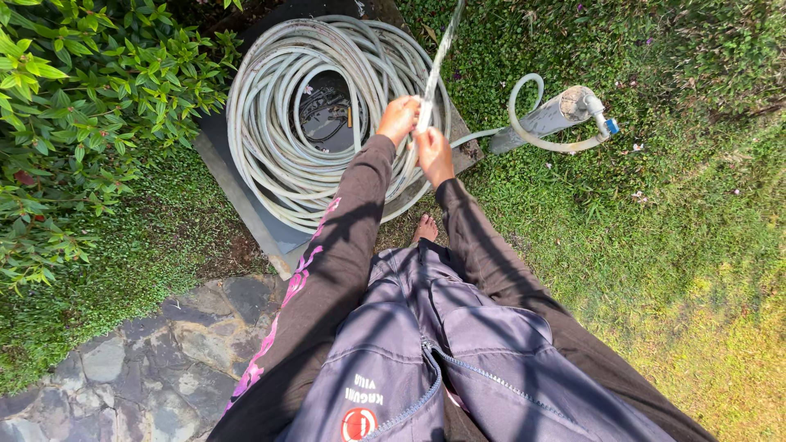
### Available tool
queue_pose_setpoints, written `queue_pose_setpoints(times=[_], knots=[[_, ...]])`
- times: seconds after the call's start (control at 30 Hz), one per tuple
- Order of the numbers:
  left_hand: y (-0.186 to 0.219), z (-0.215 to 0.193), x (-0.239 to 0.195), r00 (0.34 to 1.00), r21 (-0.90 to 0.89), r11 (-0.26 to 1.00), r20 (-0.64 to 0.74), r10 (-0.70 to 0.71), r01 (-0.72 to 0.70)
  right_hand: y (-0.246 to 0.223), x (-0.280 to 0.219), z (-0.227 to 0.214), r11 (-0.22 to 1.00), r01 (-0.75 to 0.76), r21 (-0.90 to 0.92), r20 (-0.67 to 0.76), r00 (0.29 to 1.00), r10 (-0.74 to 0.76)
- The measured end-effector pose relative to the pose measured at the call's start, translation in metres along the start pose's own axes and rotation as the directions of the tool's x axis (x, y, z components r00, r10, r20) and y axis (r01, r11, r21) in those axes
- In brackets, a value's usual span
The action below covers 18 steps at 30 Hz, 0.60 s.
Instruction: The person winds a garden hose onto a reel by hand while standing in an outdoor garden.
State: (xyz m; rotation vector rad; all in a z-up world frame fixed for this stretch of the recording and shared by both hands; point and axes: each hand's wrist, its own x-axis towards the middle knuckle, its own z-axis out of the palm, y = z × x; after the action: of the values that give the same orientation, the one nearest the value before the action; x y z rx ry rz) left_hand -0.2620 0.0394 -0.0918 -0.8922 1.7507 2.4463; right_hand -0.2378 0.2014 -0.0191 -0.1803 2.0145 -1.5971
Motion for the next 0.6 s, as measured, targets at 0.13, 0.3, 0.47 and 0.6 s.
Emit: queue_pose_setpoints(times=[0.13, 0.3, 0.47, 0.6], knots=[[0.006, 0.018, 0.010, 0.998, 0.037, 0.999, -0.063, -0.002, 0.004, 0.036, -0.022, 0.026, 0.990, 0.039, 0.137, 0.062, 0.997, -0.048], [0.007, 0.021, 0.009, 0.990, -0.118, 0.986, -0.095, 0.108, -0.119, 0.055, -0.028, 0.030, 0.996, 0.084, 0.038, 0.063, 0.994, -0.086], [0.006, 0.009, 0.006, 0.969, -0.208, 0.949, -0.125, 0.212, -0.235, 0.038, -0.030, 0.030, 0.990, -0.047, 0.129, 0.140, 0.990, 0.028], [0.011, -0.011, -0.005, 0.947, -0.159, 0.941, -0.171, 0.270, -0.297, 0.031, -0.026, 0.033, 0.954, -0.210, 0.212, 0.200, 0.965, 0.168]])
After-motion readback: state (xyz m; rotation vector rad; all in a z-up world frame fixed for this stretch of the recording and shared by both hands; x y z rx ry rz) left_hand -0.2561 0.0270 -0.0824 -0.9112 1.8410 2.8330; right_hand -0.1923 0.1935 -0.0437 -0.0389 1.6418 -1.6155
